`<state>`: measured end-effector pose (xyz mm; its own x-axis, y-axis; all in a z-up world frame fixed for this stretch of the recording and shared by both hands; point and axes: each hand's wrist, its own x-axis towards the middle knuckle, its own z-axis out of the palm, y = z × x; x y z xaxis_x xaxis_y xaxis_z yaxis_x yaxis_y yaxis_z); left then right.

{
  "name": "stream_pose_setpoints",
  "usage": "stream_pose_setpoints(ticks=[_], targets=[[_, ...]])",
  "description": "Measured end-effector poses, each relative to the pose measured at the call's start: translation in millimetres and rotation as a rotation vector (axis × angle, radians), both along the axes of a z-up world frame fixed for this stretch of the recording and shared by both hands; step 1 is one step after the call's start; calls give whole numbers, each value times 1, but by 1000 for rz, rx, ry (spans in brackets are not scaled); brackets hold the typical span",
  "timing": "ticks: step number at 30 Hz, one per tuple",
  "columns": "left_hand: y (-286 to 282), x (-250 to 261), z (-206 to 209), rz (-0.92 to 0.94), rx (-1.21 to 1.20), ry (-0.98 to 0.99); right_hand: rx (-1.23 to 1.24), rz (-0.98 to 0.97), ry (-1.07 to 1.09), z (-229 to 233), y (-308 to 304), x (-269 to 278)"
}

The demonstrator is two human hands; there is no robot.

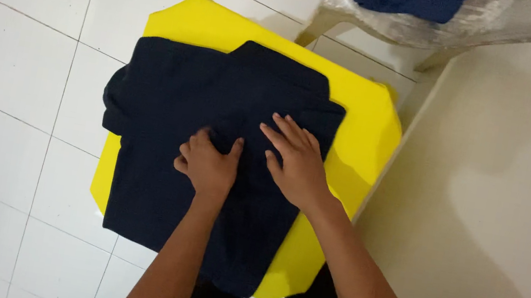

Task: Fold a dark blue polo shirt on a yellow stool.

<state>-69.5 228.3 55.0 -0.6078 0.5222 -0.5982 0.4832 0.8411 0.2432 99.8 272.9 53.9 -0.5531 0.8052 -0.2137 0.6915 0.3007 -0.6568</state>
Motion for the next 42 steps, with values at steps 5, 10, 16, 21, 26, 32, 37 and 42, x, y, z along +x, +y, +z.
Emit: stream_pose_setpoints(ticks=[5, 10, 16, 21, 26, 32, 37, 42], targets=[[-28, -15, -24, -247, 333, 90, 21, 47, -20, -7, -4, -26], [-26, -32, -20, -173, 631, 129, 104, 78, -38, -1, 1, -51], [-25, -43, -14, -89, 525, -42, 88, 111, -82, -7, 10, -67], [-43, -41, -29, -123, 303, -19, 75, 123, -184, -9, 15, -58], [-66, 0, -8, -324, 630, 3, 305, -7, -11, 0, -2, -13], [-81, 61, -7, -668, 735, -179, 315, -312, -8, 14, -30, 48], [-90, 84, -16, -827, 734, -103, -324, -709, 61, 24, -60, 50], [-67, 54, 16, -662, 668, 107, -219, -715, 123, 9, -68, 37]])
